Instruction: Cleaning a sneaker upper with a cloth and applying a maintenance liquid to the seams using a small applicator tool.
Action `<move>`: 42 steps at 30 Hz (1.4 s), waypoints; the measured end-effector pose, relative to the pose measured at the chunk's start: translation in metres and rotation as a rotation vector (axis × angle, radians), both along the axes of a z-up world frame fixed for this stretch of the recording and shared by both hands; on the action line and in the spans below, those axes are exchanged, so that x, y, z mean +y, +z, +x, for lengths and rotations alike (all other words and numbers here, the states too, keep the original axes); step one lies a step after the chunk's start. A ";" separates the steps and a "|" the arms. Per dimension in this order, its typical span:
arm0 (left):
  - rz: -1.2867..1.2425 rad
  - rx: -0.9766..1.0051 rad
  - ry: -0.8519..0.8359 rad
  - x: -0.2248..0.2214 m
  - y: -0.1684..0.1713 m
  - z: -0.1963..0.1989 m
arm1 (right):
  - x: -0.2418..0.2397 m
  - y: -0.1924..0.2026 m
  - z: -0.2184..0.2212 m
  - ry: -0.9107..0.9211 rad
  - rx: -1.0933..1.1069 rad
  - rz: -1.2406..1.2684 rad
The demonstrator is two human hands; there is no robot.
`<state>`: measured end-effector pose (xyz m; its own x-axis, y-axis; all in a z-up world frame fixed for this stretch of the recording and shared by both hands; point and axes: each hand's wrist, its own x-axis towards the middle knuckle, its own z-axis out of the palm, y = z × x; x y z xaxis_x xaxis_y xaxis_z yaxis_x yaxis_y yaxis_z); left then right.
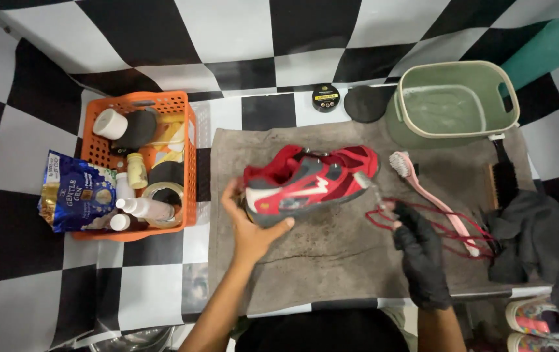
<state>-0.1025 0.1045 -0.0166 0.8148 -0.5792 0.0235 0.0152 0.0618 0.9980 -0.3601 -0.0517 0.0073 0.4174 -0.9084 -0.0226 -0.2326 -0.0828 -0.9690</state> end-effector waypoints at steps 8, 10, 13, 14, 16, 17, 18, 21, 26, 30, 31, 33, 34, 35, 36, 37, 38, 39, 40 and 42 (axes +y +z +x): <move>0.083 -0.706 -0.451 0.030 -0.020 0.032 | 0.008 -0.010 0.004 -0.009 -0.057 0.090; 0.051 -0.800 -0.502 0.034 -0.014 0.043 | 0.012 -0.011 0.001 -0.057 -0.054 0.084; 0.022 -0.967 -0.619 0.033 0.006 0.057 | 0.024 -0.002 0.004 -0.110 -0.087 0.056; 0.026 -1.040 -0.675 0.031 0.015 0.061 | 0.028 0.004 0.006 -0.106 -0.124 0.030; -0.038 -1.072 -0.679 0.027 0.026 0.068 | 0.033 -0.009 0.007 -0.140 -0.148 0.027; -0.097 -1.097 -0.671 0.025 0.029 0.068 | 0.036 -0.014 0.003 -0.163 -0.167 0.025; -0.108 -1.085 -0.680 0.020 0.023 0.066 | 0.038 -0.017 0.004 -0.175 -0.155 0.023; -0.202 -1.049 -0.593 0.010 0.012 0.063 | 0.043 -0.023 0.010 -0.256 -0.149 0.067; -0.324 -0.713 -0.405 0.001 -0.004 0.049 | 0.046 -0.020 0.009 -0.232 -0.148 0.056; -0.392 -0.726 -0.264 -0.016 0.017 0.038 | 0.037 -0.016 0.010 -0.210 -0.154 0.028; -0.398 -0.664 -0.218 -0.021 0.010 0.036 | 0.037 -0.005 0.017 -0.200 -0.150 0.018; -0.404 -0.602 -0.165 -0.029 -0.004 0.033 | 0.031 -0.002 0.026 -0.183 -0.144 0.006; -0.388 -0.533 -0.149 -0.032 -0.010 0.032 | 0.024 -0.010 0.028 -0.111 -0.120 -0.008; -0.371 -0.465 -0.131 -0.034 -0.015 0.032 | 0.017 -0.018 0.030 -0.037 -0.098 -0.021; -0.371 -0.468 -0.122 -0.033 -0.020 0.033 | 0.015 -0.014 0.035 -0.027 -0.099 -0.022; -0.310 -0.461 -0.139 -0.031 -0.026 0.035 | 0.014 -0.010 0.041 0.009 -0.095 -0.019; -0.249 -0.453 -0.157 -0.029 -0.032 0.037 | 0.012 -0.006 0.048 0.045 -0.091 -0.016; -0.243 -0.454 -0.148 -0.030 -0.041 0.040 | 0.010 -0.007 0.051 0.054 -0.092 -0.013; -0.237 -0.403 -0.128 -0.030 -0.051 0.043 | 0.008 -0.008 0.055 0.090 -0.096 0.005; -0.238 -0.349 -0.107 -0.029 -0.062 0.045 | 0.008 -0.018 0.060 0.127 -0.096 0.016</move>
